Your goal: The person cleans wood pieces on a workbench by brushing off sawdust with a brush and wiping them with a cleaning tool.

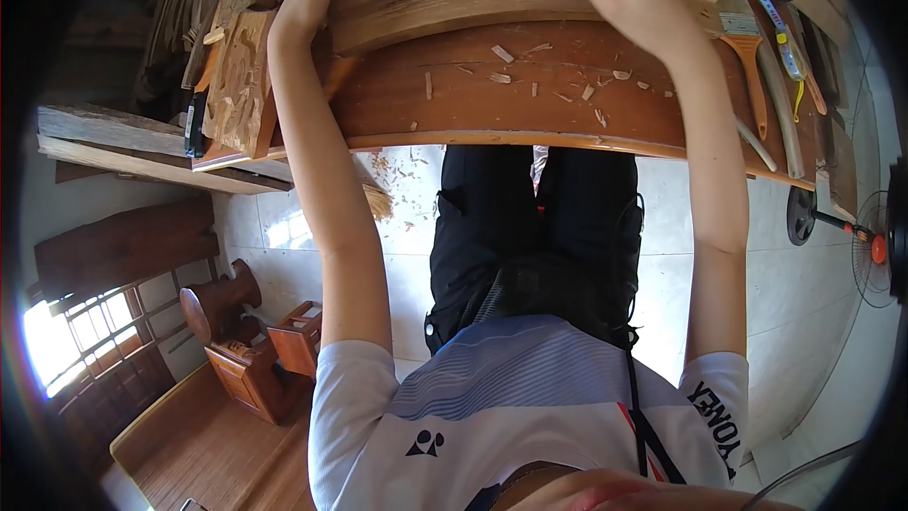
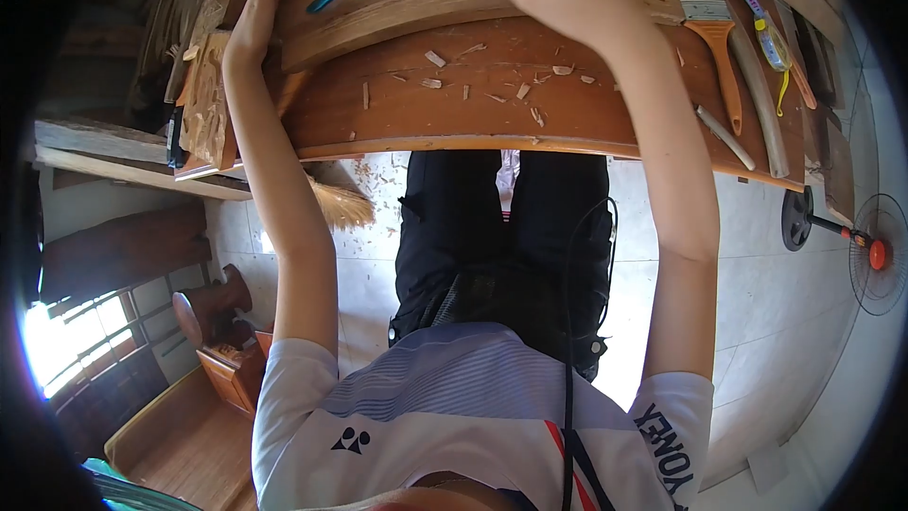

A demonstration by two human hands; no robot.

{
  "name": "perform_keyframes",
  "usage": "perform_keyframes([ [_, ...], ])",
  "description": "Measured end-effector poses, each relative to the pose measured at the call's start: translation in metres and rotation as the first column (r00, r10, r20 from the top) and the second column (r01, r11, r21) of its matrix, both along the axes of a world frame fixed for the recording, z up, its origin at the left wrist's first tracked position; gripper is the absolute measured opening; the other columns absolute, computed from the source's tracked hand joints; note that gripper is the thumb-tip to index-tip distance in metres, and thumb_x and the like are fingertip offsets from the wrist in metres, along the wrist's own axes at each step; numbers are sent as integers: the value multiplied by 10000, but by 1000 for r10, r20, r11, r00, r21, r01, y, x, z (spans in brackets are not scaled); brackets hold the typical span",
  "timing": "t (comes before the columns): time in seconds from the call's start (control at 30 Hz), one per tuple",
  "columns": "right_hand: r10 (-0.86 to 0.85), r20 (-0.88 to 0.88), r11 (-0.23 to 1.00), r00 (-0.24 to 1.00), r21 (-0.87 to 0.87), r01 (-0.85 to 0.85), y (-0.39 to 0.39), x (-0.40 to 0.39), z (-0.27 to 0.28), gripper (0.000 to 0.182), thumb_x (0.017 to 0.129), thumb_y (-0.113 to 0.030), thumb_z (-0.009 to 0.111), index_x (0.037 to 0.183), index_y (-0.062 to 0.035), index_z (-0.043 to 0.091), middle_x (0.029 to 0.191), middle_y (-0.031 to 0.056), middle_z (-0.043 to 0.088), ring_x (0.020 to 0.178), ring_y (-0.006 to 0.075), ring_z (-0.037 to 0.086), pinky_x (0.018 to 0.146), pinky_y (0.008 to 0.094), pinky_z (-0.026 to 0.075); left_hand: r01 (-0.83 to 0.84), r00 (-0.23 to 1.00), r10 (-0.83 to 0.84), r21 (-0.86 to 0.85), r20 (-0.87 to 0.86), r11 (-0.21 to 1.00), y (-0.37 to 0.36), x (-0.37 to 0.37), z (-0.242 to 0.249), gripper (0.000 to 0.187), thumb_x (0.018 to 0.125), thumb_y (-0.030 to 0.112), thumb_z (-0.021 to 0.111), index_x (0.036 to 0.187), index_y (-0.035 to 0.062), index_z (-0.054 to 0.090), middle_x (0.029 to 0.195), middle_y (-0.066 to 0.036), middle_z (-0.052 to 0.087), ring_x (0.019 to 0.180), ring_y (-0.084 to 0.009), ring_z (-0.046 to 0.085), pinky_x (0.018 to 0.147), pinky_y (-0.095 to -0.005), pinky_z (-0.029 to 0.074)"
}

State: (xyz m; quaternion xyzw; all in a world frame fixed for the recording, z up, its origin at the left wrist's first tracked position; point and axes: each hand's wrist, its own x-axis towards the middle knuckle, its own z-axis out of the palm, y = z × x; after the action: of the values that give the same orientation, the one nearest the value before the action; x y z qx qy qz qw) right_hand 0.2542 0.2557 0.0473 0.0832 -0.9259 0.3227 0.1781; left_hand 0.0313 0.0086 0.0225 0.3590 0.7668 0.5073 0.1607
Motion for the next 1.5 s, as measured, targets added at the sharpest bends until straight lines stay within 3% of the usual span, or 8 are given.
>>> perform_keyframes([
  [0.27,-143,114,988,983,-35,147,59,19,17,315,946,-7,665,1235,-99,749,809,69,608,752,149,516,726,282,438,-68,980,49,-90,-195,994,4,18,18,550,1019,477,592,1216,-27,686,1234,-137,675,1146,-225,602,1033,-351,451],
  [0.6,-259,260,965,930,24,262,106,53,26,298,902,17,705,1174,-79,781,791,18,661,745,99,520,686,256,435,156,879,-260,-273,-400,949,1,37,18,858,783,607,800,1457,134,561,1410,-105,599,1342,-262,512,1169,-398,343],
  [0.63,-285,296,950,912,-43,310,105,54,27,287,901,15,707,1164,-72,783,838,30,686,788,102,550,726,255,453,121,914,-219,-284,-342,951,-2,35,16,1089,501,299,981,1490,228,529,1471,-87,556,1379,-281,477,1174,-441,358],
  [0.83,-412,183,884,892,-155,441,106,58,15,169,922,1,692,1077,-7,761,1042,85,738,1016,153,626,956,303,469,93,752,-305,-363,-585,927,-7,38,11,1189,475,318,975,1540,304,447,1557,-84,456,1448,-348,377,1212,-491,330],
  [1.13,-591,278,802,758,101,588,103,45,11,212,985,-209,688,1075,-18,700,916,53,672,925,158,606,861,291,469,56,753,-274,-357,-598,932,-4,39,16,1148,438,293,973,1499,315,536,1447,-99,517,1348,-320,481,1156,-468,403],
  [1.27,-495,-202,868,845,-71,492,116,29,-12,291,1023,-304,648,989,-18,688,936,96,676,909,165,610,836,309,469,49,743,-279,-366,-608,929,-4,44,20,1119,438,290,969,1484,283,571,1402,-89,536,1300,-303,515,1118,-446,427],
  [1.3,-659,-2,745,752,-134,653,92,29,2,330,1049,-330,606,993,-18,697,944,87,676,917,173,618,857,321,482,55,754,-282,-371,-593,927,-4,43,21,1115,440,289,968,1483,274,576,1399,-88,537,1296,-298,515,1115,-440,426],
  [1.5,-136,-164,989,977,34,144,33,18,12,250,1014,-141,605,1211,-26,709,1114,112,711,1002,225,664,848,314,529,54,795,-270,-379,-544,924,-12,41,20,1076,470,388,977,1466,234,599,1429,-104,532,1317,-299,512,1108,-422,436],
])
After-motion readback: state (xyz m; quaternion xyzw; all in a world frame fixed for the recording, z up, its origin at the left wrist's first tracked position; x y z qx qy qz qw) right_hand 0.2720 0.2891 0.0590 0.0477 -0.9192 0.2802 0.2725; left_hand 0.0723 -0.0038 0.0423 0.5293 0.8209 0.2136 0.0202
